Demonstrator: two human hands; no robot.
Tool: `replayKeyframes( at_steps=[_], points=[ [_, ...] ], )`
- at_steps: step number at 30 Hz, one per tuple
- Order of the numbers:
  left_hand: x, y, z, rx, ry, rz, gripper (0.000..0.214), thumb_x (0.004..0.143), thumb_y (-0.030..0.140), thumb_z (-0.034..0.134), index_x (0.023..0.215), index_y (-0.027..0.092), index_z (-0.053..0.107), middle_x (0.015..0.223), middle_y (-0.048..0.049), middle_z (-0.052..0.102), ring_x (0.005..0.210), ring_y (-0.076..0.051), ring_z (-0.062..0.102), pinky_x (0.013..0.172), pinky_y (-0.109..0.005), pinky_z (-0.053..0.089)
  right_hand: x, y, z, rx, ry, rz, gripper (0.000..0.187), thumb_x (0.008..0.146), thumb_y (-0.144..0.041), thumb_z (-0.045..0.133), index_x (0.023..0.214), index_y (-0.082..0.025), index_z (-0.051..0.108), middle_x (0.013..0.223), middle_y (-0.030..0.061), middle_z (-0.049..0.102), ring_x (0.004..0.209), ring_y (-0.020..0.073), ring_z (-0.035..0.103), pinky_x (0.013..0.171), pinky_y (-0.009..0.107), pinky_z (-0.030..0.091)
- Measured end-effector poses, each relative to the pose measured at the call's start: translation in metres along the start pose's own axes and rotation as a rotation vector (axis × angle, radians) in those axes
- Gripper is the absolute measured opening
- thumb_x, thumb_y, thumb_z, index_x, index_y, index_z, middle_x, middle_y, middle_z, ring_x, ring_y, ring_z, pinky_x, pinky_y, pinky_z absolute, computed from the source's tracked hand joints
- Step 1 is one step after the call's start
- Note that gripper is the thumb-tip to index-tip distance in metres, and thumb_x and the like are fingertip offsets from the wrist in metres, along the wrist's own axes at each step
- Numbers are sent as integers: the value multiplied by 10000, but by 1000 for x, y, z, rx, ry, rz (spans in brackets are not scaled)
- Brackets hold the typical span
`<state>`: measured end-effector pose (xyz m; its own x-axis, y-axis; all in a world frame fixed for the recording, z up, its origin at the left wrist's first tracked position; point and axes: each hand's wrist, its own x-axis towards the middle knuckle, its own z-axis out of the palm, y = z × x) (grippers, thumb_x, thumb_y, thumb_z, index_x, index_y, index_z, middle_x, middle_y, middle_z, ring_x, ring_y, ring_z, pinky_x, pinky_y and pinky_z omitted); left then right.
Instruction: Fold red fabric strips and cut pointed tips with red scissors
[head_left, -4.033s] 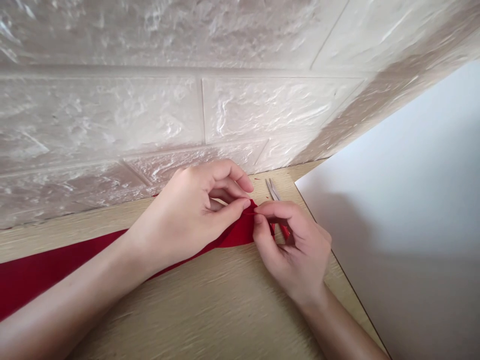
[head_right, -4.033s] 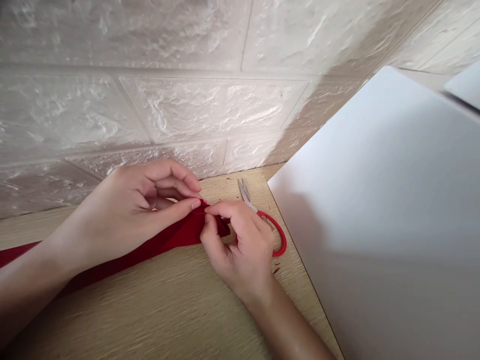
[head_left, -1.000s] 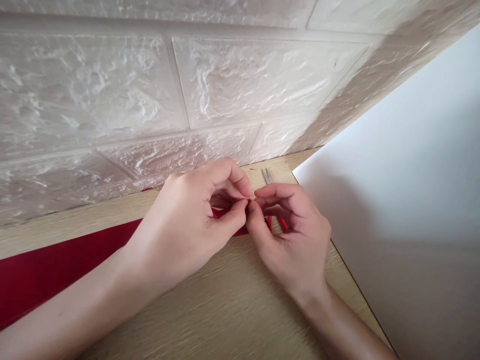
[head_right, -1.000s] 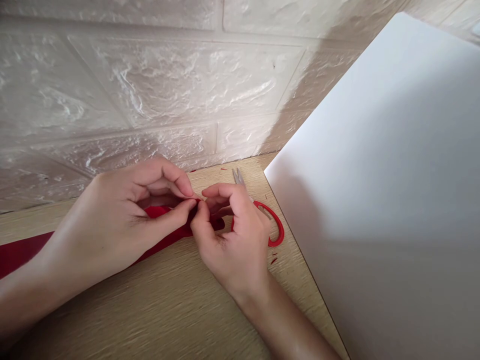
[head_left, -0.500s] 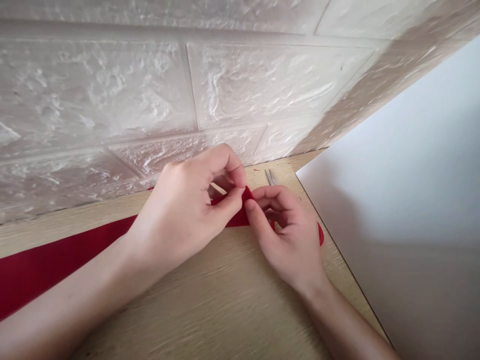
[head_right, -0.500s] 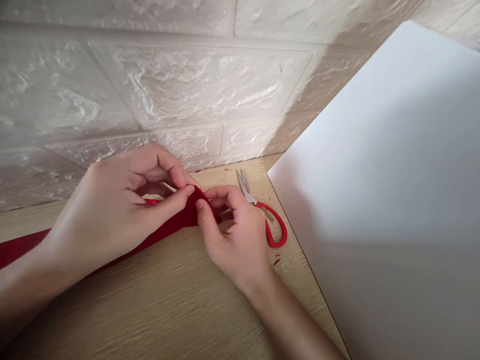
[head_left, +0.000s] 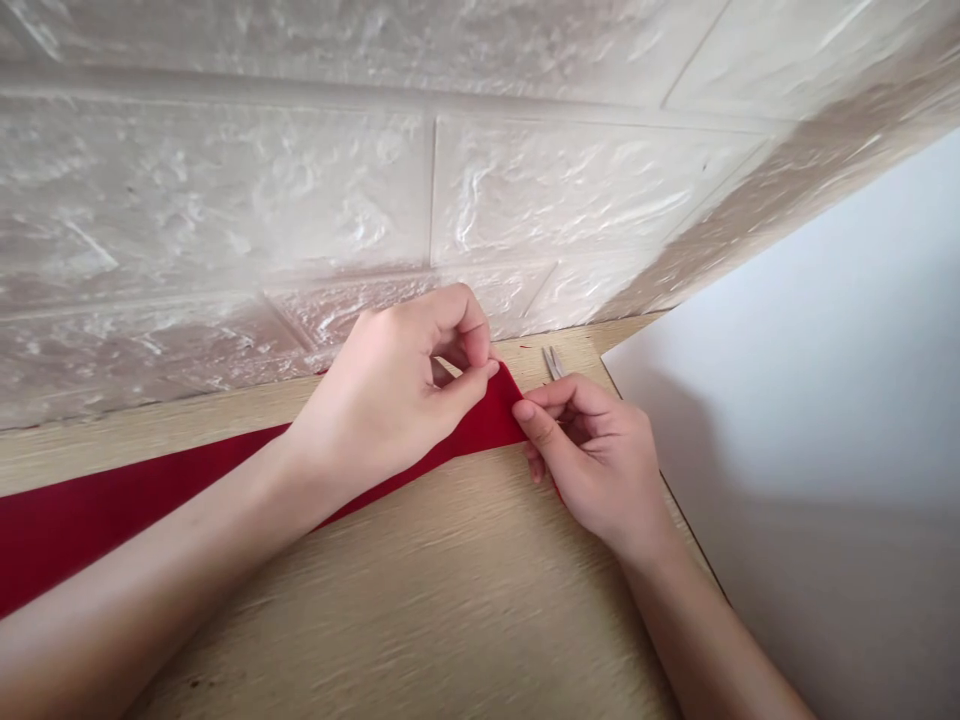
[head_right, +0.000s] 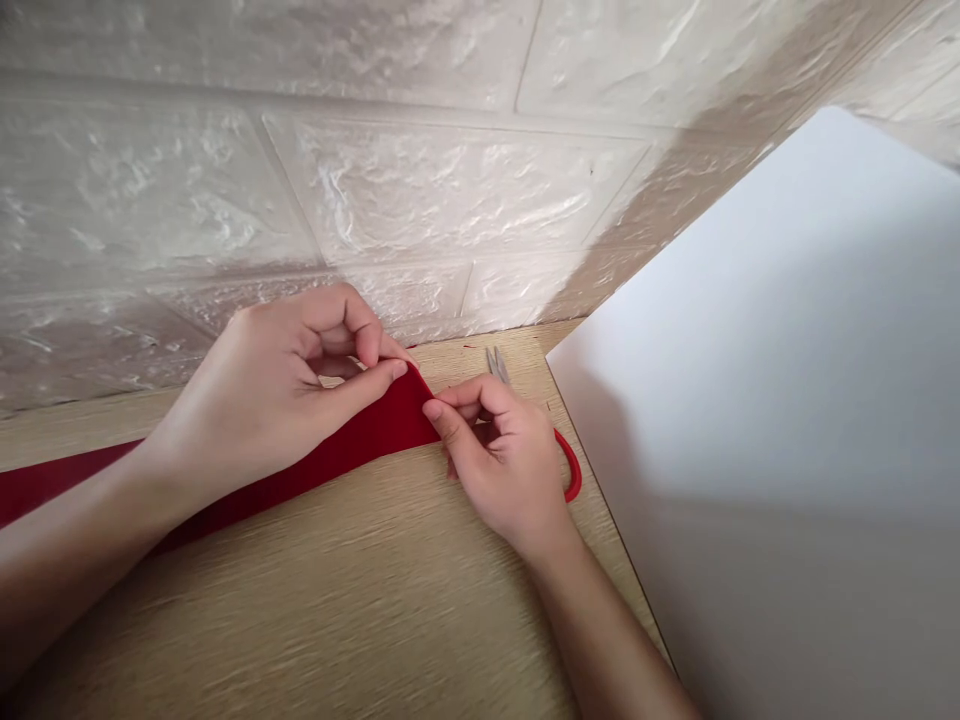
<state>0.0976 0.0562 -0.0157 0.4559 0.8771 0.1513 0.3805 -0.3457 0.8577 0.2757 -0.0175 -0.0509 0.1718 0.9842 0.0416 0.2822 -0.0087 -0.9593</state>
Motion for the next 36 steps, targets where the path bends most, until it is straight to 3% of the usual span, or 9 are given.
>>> replayKeyframes(
  at_steps=[4,7,11,14,17,21,28,32,36],
  points=[
    [2,-1,-5,88,-58,28,120,878,128,591,793,212,592,818,41,732,751,-127,715,664,-223,531,-1,-2,2,23,-33,67,258,877,-416,733,774,-209,616,477,-64,569,365,87,496,352,193,378],
    [-9,14,-2,398,-70,75,167,907,140,549,1011,203,664,1037,-56,761,912,-238,748,776,-338,600,-2,-2,4,88,-31,143,302,846,-461,751,769,-211,600,511,-63,577,355,73,462,339,193,359],
    [-44,33,31,778,-63,274,444,944,144,455,1361,63,583,1502,-246,558,1459,-421,479,1154,-566,484,-1,-1,4,200,-44,238,321,792,-458,792,752,-218,582,525,-72,561,386,75,463,366,202,388],
    [-65,22,65,825,-96,326,637,1021,314,399,1510,-95,382,1596,-334,384,1528,-436,356,1240,-604,383,0,-1,2,264,-24,341,359,733,-464,826,731,-215,567,488,-87,528,364,62,424,345,184,343],
    [-66,-2,80,829,-155,295,832,1037,531,396,1575,-92,272,1660,-308,245,1567,-446,235,1269,-631,313,0,-3,-1,274,-18,408,382,691,-462,840,719,-205,558,468,-94,512,340,43,386,323,163,295],
    [-56,-25,69,786,-233,224,895,1042,629,288,1607,-61,222,1686,-260,216,1594,-386,197,1306,-565,263,-2,-4,-2,224,-22,402,331,718,-444,795,731,-195,575,482,-81,538,344,55,431,328,166,309],
    [-48,-34,42,725,-352,235,863,1051,655,180,1631,17,223,1710,-203,213,1613,-312,188,1329,-490,203,-6,-2,-1,-107,-5,268,195,831,-368,677,764,-202,600,542,-52,602,376,102,522,377,217,393],
    [-48,-34,28,744,-351,264,734,1084,566,178,1601,67,330,1680,-168,341,1588,-281,285,1317,-458,241,-5,-2,0,-269,-32,187,163,851,-321,637,742,-209,589,533,-37,614,379,116,533,399,229,380],
    [-54,-34,11,882,-247,220,557,1078,463,353,1464,97,516,1510,-168,566,1446,-323,480,1215,-481,402,-5,1,1,-322,-36,152,181,874,-308,603,718,-221,573,524,-40,612,386,128,561,421,239,401]
  ],
)
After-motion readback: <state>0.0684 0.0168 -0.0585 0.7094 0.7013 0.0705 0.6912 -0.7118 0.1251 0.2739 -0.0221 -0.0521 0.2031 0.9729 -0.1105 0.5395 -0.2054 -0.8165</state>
